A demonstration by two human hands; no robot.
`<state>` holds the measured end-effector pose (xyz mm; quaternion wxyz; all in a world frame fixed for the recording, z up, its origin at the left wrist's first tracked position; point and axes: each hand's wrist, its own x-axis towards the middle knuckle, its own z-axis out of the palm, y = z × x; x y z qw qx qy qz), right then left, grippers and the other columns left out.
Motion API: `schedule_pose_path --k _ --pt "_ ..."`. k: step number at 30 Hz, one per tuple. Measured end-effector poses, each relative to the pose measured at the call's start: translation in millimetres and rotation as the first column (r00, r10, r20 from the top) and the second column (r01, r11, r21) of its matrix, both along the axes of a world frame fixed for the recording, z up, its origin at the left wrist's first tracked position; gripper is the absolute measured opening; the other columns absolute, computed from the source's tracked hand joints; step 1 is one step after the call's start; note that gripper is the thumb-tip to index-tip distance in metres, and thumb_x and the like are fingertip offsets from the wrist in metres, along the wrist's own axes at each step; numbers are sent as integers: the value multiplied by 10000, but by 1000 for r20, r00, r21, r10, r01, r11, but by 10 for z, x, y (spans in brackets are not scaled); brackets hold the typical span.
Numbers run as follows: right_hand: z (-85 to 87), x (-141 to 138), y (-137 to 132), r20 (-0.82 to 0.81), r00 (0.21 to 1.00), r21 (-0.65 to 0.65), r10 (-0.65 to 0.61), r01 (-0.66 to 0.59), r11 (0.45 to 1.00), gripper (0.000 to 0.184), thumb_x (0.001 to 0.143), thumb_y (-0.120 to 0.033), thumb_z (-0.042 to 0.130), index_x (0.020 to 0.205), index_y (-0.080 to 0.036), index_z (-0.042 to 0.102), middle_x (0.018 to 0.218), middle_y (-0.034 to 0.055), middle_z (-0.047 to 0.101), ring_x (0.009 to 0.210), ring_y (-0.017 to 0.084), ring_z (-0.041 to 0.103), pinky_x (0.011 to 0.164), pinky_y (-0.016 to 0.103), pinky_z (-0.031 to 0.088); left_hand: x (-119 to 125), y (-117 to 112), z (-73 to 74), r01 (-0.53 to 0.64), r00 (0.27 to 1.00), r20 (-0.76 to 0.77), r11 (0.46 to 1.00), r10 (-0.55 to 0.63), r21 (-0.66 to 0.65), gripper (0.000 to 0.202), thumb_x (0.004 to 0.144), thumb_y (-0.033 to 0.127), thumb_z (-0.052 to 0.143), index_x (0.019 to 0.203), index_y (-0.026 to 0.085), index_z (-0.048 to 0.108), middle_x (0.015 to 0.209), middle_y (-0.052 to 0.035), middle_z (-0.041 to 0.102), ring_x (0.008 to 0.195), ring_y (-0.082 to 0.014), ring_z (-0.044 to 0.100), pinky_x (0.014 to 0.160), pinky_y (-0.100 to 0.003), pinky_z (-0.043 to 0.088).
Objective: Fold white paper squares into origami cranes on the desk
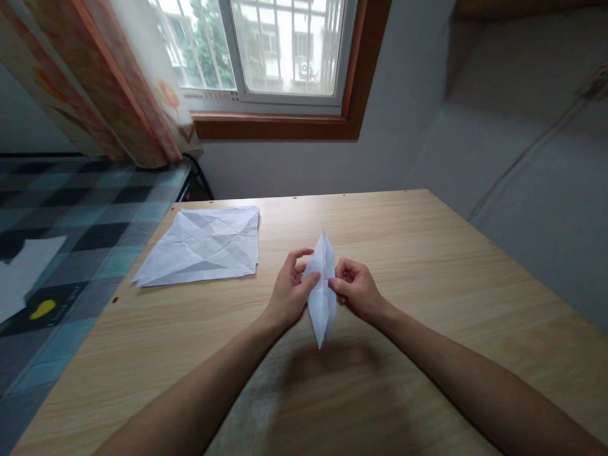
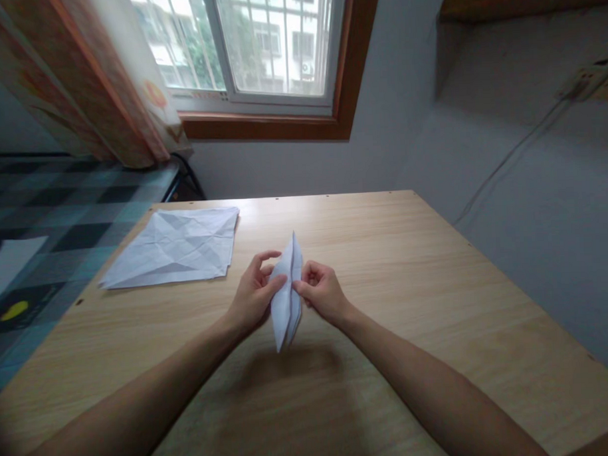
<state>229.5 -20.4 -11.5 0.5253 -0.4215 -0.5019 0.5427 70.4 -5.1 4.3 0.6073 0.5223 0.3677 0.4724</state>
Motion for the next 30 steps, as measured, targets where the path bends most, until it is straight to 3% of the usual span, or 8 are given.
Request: schedule_pose_path --k 4,9,16,21,24,26,30 --pt "31 -7 -13 59 997 71 -50 46 996 247 640 -216 664 617 -221 419 506 -96 424 434 62 378 420 192 276 -7 -4 -11 -3 987 -160 995 19 99 302 809 415 615 975 163 623 681 29 550 563 -106 456 525 -231 338" --pt "41 -11 -2 38 996 110 -77 72 991 223 619 -217 647 717 -220 447 605 -87 440 503 67 382 475 198 298 -8 -15 -23 50 972 -236 989 -16 139 462 680 400 752 1047 160 608 734 26 559 637 -130 486 577 -238 364" --pt "0 -7 -13 65 994 117 -90 82 990 246 595 -150 581 831 -215 551 606 -79 489 503 83 395 475 212 282 14 -55 -25 89 970 -240 978 -42 188 513 627 324 815 1048 178 562 865 -3 619 757 -159 554 668 -263 425" --pt "-9 18 -12 16 999 65 -42 40 997 338 645 -184 613 980 -210 643 711 -33 590 548 108 437 497 239 313 3 -16 -51 104 994 27 994 -105 25 490 657 244 753 1073 199 497 811 19 604 671 -119 570 606 -230 422" --pt "-36 27 0 -60 998 29 -29 31 999 370 663 -189 602 1030 -225 640 685 -47 550 528 104 407 490 236 301 -9 5 -48 94 990 110 995 -91 -27 584 647 205 727 1171 238 473 789 51 588 568 -80 527 552 -205 389" --pt "-59 34 10 -91 995 35 -39 43 998 367 671 -183 592 1032 -234 631 648 -65 488 512 98 372 488 231 286 -10 8 -37 87 993 86 996 -86 -10 583 644 185 700 1192 237 508 795 43 594 584 -84 530 564 -211 392" --pt "-84 44 21 -119 992 73 -47 56 996 338 674 -172 590 1005 -231 629 620 -76 399 521 96 345 497 225 270 -2 6 -45 87 995 -54 996 -85 31 362 649 171 602 1009 176 640 783 6 608 632 -110 512 567 -230 360"
